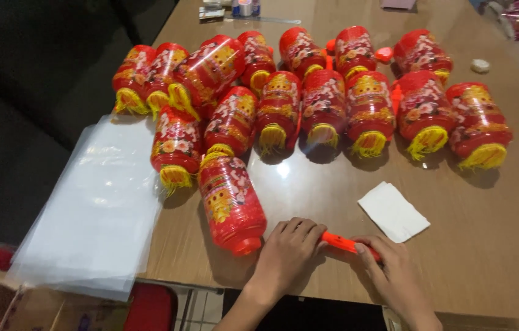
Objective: Cleaning lanterns with a cloth, attaching plastic handles, and packing them into plastic bags.
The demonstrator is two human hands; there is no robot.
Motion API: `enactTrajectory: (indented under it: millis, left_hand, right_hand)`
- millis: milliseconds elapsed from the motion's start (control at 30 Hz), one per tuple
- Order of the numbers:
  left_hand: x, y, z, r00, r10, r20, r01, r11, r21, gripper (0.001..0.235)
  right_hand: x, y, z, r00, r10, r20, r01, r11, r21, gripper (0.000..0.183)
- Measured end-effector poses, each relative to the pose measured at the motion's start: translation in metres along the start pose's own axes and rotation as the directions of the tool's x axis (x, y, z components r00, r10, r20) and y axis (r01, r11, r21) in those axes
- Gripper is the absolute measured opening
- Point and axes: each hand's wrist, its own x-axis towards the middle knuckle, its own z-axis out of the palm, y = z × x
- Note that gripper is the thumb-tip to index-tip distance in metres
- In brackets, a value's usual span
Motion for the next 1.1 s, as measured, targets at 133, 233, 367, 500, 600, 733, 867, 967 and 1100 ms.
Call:
enactTrajectory:
  millis: [133, 233, 367, 500, 600, 733, 867, 967, 1100]
  left_hand:
    - [0.001, -0.001, 0.002, 1.000, 0.017, 0.013, -0.017, 1.000, -0.019, 0.023]
    - [0.001, 0.000, 0.001, 0.992, -0.021, 0.127, 0.032, 0.996, -0.080, 0.034]
    - [0.000, -0.001, 0.006, 0.996, -0.027, 0.085, 0.030, 0.999, -0.036, 0.025]
    - [-0.001, -0.003, 0.011, 0.999, -0.018, 0.044, 0.019, 1.000, -0.017, 0.022]
    - [-0.001, -0.003, 0.010, 0.998, -0.029, 0.058, 0.030, 0.999, -0.016, 0.025]
    - [0.000, -0.001, 0.007, 0.998, -0.013, 0.054, 0.013, 1.000, -0.008, 0.023]
    - [-0.001, -0.002, 0.009, 0.997, -0.034, 0.069, 0.035, 0.999, -0.012, 0.026]
    - [-0.002, -0.004, 0.013, 0.998, -0.019, 0.060, 0.018, 1.000, 0.014, 0.027]
    - [-0.002, -0.004, 0.013, 0.998, -0.020, 0.054, 0.019, 1.000, 0.017, 0.026]
  right_hand:
    - [0.001, -0.009, -0.006, 0.993, -0.110, -0.049, 0.111, 0.993, 0.029, 0.039]
    - [-0.002, -0.023, -0.013, 1.000, -0.012, -0.004, 0.012, 0.997, 0.073, 0.042]
    - [-0.003, -0.020, -0.012, 0.998, 0.053, 0.026, -0.053, 0.999, 0.000, 0.042]
    - [-0.002, -0.022, -0.014, 0.999, 0.026, 0.028, -0.027, 0.999, 0.028, 0.041]
    - [-0.002, -0.018, -0.012, 1.000, 0.013, 0.026, -0.014, 0.999, 0.036, 0.043]
    - [-0.003, -0.021, -0.013, 0.994, 0.102, 0.046, -0.102, 0.995, -0.015, 0.044]
    - [-0.004, -0.022, -0.014, 0.990, 0.130, 0.063, -0.129, 0.992, -0.014, 0.044]
    - [-0.005, -0.025, -0.016, 0.990, 0.127, 0.067, -0.127, 0.992, -0.007, 0.043]
    - [-0.004, -0.025, -0.017, 0.992, 0.109, 0.058, -0.107, 0.994, -0.026, 0.041]
